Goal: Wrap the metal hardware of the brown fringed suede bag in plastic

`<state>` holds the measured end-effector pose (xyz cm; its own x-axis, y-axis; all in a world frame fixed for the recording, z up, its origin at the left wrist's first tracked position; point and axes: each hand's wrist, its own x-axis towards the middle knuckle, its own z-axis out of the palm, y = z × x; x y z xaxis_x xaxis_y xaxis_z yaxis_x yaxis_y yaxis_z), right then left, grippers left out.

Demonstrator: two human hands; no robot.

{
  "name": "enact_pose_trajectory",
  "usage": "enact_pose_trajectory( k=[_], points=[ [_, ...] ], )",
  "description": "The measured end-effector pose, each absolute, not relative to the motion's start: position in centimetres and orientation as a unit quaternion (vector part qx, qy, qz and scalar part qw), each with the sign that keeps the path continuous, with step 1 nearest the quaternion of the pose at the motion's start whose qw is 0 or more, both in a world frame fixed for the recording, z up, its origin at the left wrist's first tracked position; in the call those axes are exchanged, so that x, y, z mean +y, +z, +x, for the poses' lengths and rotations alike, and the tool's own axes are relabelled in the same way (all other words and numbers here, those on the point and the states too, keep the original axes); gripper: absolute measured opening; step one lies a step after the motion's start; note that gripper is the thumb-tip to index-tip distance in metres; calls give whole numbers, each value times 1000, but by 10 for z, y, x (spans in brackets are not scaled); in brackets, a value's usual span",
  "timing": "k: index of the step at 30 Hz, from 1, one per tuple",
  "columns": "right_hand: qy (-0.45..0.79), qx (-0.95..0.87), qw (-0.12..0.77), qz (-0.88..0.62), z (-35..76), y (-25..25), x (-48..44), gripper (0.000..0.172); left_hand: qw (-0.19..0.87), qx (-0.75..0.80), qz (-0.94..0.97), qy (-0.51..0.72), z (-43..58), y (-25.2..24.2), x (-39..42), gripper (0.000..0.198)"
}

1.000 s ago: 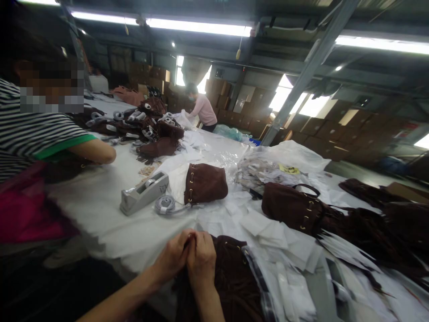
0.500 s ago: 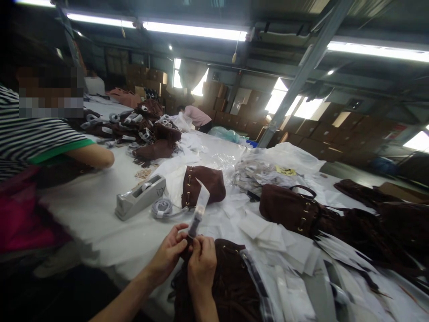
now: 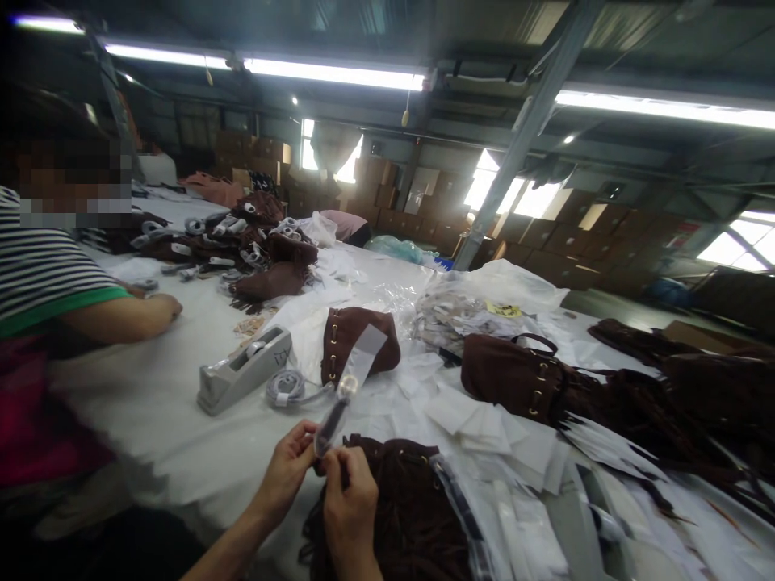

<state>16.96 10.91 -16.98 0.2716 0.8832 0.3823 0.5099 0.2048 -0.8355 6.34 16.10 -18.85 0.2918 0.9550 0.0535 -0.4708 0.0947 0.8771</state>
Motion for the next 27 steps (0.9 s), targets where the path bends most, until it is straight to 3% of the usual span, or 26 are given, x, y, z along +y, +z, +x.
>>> enact_pose_trajectory(
  k=[4, 6, 15, 20, 24, 27],
  points=[
    [360, -427, 554, -617, 184, -158, 116, 50, 680, 255, 480, 492, 73, -178, 160, 24],
    [405, -396, 562, -603, 191, -156, 121, 51, 672, 247, 515, 471, 82, -172, 160, 27],
    [320, -315, 600, -662, 221, -131, 134, 59, 600, 285, 605, 440, 96, -171, 160, 21],
    [304, -436, 572, -624, 218, -128, 137, 50, 652, 267, 529, 474, 109, -177, 163, 29],
    [258, -448, 548, -658, 210, -139, 135, 48, 663, 274, 486, 499, 116, -174, 167, 34],
    [292, -447, 560, -634, 213, -144, 135, 46, 689, 255, 451, 507, 117, -177, 167, 35]
  ],
)
